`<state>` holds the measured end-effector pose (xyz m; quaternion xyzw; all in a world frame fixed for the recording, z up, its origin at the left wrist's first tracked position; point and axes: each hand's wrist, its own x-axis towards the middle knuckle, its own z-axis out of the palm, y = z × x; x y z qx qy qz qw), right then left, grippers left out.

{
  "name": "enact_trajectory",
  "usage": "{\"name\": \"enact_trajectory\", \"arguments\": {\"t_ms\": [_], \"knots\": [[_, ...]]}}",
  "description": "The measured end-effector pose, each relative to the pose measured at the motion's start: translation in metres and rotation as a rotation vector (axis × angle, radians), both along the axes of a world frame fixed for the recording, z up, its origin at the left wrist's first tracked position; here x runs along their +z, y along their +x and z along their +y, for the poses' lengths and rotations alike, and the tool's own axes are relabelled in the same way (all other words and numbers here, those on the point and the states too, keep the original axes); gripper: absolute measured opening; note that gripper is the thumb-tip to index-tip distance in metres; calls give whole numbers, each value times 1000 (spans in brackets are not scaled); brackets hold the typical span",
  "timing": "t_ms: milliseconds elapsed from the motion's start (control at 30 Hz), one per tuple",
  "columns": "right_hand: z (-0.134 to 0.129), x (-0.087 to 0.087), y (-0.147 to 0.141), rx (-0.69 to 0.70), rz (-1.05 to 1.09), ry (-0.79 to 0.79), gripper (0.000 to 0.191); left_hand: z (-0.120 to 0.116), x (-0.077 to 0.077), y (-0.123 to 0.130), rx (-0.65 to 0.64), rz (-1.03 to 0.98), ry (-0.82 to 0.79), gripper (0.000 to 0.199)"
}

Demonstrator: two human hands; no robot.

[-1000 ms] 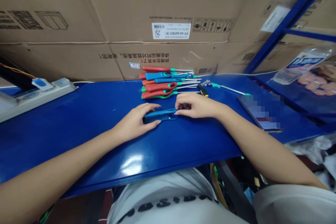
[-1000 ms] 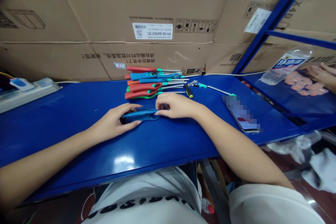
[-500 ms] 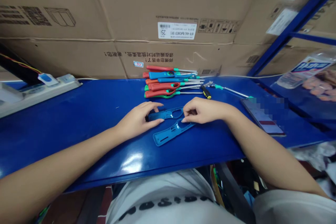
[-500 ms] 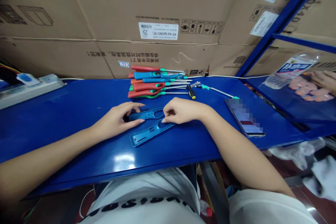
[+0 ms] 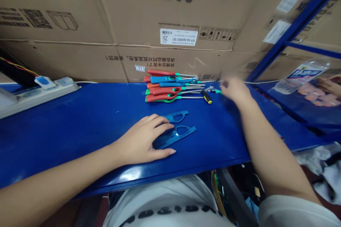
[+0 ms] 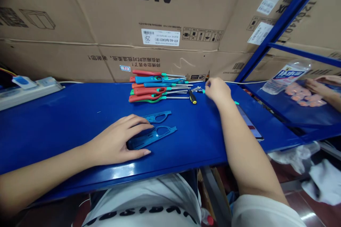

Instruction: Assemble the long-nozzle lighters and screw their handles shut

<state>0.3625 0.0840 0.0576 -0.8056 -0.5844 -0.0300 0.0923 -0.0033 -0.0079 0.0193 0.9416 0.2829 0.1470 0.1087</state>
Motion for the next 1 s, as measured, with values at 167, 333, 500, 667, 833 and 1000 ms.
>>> {"name": "enact_trajectory", "arguments": {"t_ms": [167,333,500,667,833,1000], "knots": [[10,-12,32,-244,21,-146,28,1,-4,-2,-6,32,11,35],[11,-12,35,-282,49,-136,18,6,-1,-6,5,46,35,31],[3,0,30,-204,38,0,10,14,6,-12,16,88,26,30],[0,4,21,36,126,276,6,22,13,-18,55,156,23,29],[0,-3,-2,485,300,522,5,20,23,-22,88,224,36,30],[-18,-6,-43,780,306,430,14,18,20,-22,221,-6,57,45]]}}
